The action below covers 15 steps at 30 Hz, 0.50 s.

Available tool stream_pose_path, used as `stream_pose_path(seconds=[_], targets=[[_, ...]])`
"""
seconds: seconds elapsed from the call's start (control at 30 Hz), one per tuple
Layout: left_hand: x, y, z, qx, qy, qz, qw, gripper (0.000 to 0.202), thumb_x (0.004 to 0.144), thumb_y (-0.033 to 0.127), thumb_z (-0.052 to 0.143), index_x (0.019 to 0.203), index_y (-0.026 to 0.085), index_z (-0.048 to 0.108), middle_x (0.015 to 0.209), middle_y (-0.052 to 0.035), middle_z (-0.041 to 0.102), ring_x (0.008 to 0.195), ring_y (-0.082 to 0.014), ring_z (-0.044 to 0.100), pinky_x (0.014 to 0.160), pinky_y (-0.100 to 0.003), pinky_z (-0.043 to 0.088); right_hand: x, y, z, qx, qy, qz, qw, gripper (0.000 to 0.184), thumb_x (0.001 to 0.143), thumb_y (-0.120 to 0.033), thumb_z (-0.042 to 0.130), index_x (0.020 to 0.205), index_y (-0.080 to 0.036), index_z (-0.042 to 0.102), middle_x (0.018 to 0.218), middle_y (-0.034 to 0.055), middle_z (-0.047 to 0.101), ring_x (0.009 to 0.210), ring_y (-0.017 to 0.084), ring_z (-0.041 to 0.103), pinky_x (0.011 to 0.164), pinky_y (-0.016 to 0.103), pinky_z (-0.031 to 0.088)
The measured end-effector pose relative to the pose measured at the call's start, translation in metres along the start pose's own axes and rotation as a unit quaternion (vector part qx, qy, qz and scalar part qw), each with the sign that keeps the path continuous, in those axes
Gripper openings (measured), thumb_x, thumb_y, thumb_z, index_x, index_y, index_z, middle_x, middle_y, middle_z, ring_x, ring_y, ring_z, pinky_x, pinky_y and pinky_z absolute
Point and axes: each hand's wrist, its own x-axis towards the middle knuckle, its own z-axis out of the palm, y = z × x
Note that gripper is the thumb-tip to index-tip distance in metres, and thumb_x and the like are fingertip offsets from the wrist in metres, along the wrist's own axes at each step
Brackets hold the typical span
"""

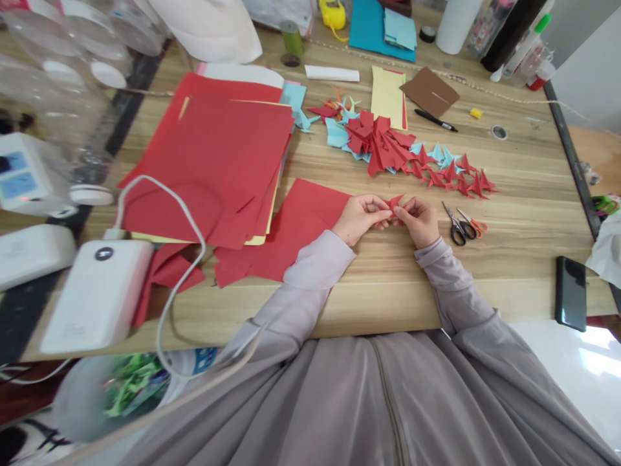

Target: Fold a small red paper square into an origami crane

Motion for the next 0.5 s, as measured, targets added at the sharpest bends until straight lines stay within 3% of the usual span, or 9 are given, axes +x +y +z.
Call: stream_pose_path(seconds=[0.5], targets=[[0.0013, 0.0016, 0.0007, -0.043, 0.008, -0.028, 0.999, 0.010, 0.068, 0.010, 0.070, 0.073, 0.010, 0.061, 0.055, -0.0021, 0.065, 0.046, -0.0105, 0.060, 0.050, -0.022, 0.047, 0.0016, 0.0017, -0.0017, 0.003, 0.000, 0.000, 1.000, 0.047, 0.057, -0.056, 0.078, 0.056, -0.021, 0.047, 0.048, -0.0029, 0.057, 0.047, 0.013, 0.058, 0.046, 0.026, 0.046]])
